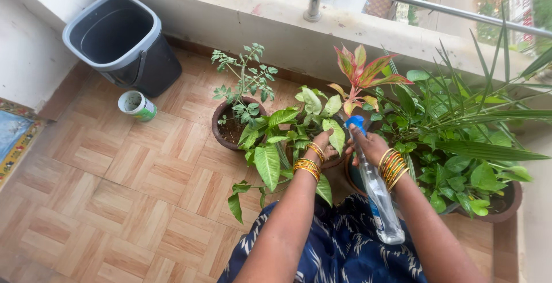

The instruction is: The person waters various potted plants on a balcony using a spray bottle, occasionally touching the leaves with their hands.

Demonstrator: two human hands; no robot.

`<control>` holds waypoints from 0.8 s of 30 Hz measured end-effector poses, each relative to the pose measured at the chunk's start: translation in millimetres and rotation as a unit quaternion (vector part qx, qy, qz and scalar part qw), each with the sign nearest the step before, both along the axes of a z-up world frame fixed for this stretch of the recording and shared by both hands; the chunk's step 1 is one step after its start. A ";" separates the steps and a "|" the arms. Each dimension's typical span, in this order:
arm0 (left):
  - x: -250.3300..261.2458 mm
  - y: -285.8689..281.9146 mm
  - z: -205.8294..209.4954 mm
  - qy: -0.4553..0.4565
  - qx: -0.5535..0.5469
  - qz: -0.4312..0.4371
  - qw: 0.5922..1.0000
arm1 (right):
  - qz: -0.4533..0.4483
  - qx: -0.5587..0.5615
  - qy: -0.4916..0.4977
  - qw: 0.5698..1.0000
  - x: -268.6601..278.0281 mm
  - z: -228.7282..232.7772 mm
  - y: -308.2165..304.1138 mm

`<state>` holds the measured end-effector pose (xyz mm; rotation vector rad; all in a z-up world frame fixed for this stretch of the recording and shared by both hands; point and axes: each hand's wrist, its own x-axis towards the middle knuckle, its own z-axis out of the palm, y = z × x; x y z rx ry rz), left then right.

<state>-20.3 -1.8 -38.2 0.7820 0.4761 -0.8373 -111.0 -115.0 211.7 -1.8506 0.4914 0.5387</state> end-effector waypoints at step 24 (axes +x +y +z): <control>-221.4 35.0 124.0 -0.456 0.446 -0.503 0.583 | -0.046 -0.033 -0.119 0.991 -0.9 -3.8 -13.5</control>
